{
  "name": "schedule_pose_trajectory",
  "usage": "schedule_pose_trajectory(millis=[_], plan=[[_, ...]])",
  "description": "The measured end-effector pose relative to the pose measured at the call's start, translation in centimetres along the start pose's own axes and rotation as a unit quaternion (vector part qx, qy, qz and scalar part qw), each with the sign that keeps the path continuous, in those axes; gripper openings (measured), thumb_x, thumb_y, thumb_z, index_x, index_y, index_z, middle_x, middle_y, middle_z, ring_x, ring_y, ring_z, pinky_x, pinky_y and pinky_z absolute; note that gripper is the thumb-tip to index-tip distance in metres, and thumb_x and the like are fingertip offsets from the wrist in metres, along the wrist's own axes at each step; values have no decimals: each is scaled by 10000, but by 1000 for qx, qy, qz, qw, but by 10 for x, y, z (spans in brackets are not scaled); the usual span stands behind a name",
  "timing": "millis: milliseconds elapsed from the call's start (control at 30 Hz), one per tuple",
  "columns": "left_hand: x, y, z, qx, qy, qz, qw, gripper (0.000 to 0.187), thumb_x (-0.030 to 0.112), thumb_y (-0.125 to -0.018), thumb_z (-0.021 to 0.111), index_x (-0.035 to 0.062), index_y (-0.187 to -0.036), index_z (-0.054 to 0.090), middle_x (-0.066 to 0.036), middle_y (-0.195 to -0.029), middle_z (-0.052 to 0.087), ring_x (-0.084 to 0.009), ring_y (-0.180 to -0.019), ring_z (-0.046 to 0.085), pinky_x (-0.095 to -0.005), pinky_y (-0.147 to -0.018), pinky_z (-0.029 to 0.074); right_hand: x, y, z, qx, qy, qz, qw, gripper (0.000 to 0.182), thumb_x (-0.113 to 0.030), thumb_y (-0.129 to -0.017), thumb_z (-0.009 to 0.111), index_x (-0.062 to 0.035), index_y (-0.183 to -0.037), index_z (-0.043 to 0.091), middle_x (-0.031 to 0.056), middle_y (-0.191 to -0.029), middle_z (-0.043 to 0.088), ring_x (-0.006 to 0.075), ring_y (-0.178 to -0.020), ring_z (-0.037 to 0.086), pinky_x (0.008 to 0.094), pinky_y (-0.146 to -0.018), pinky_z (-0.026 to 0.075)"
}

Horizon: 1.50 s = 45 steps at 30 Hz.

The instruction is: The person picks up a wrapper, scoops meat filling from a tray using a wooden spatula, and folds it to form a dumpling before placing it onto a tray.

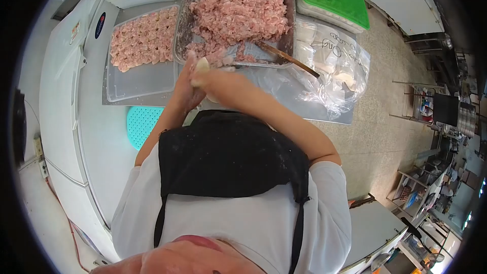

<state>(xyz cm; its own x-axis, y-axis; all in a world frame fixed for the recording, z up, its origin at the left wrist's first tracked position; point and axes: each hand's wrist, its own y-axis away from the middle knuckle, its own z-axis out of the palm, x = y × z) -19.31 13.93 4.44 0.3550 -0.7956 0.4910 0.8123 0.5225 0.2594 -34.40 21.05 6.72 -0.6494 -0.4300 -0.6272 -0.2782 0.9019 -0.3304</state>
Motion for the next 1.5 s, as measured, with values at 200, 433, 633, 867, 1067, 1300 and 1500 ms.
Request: schedule_pose_trajectory(millis=[200, 433, 633, 867, 1067, 1300, 1500], plan=[[-19, 11, -29, 41, -665, 180, 724, 633, 499, -1005, 329, 1, -1389, 405, -147, -1247, 574, -265, -1135, 561, -353, -1008, 412, 36, 27, -56, -30, 24, 182, 983, 304, -292, -912, 598, -84, -1132, 616, 140, -977, 657, 306, -872, 652, 376, -745, 513], [-20, 0, 2, 62, -167, 80, 981, 661, 555, -987, 306, 77, -1440, 359, -159, -1332, 511, -292, -1211, 496, -408, -1044, 380, -6, 2, -44, -11, 48, -13, 999, 249, -279, -876, 625, -126, -1072, 642, 115, -974, 666, 292, -857, 651, 393, -718, 517], [5, 4, 37, 0, 132, 37, 991, 936, 771, -869, 216, 67, -1485, 247, -162, -1459, 368, -343, -1320, 385, -561, -1083, 291, 28, -21, -41, -6, 191, 41, 981, 273, -199, -825, 626, -116, -1084, 610, 92, -1018, 625, 307, -951, 609, 426, -766, 508], [13, -7, 27, -93, 137, 10, 986, 1039, 843, -802, 196, 82, -1509, 174, -170, -1522, 266, -365, -1372, 312, -578, -1093, 261, 26, -33, -25, 1, 124, -31, 992, 274, -162, -789, 624, -158, -1062, 603, 61, -1002, 645, 288, -942, 638, 398, -714, 532], [9, -16, 13, -145, 208, -27, 967, 1031, 828, -814, 204, 58, -1500, 194, -200, -1540, 211, -396, -1391, 256, -546, -1139, 170, -5, -26, 4, -148, 298, 38, 942, 272, -190, -835, 568, -81, -1084, 564, 73, -774, 673, 273, -667, 673, 396, -535, 514], [35, 15, 1, -54, -16, 82, 995, 845, 725, -904, 257, 77, -1437, 352, -142, -1413, 439, -290, -1276, 439, -431, -1111, 260, 24, -15, -32, -23, 253, 125, 959, 344, -207, -825, 590, -88, -1144, 545, 118, -751, 668, 308, -676, 663, 425, -559, 503], [59, 35, -57, 118, -256, 212, 936, 647, 543, -950, 433, 61, -1381, 427, -139, -1341, 513, -274, -1208, 515, -380, -1038, 369, -8, -7, -7, -146, 77, 164, 973, 295, -270, -886, 590, -108, -1132, 605, 154, -890, 675, 358, -816, 648, 443, -718, 513]])
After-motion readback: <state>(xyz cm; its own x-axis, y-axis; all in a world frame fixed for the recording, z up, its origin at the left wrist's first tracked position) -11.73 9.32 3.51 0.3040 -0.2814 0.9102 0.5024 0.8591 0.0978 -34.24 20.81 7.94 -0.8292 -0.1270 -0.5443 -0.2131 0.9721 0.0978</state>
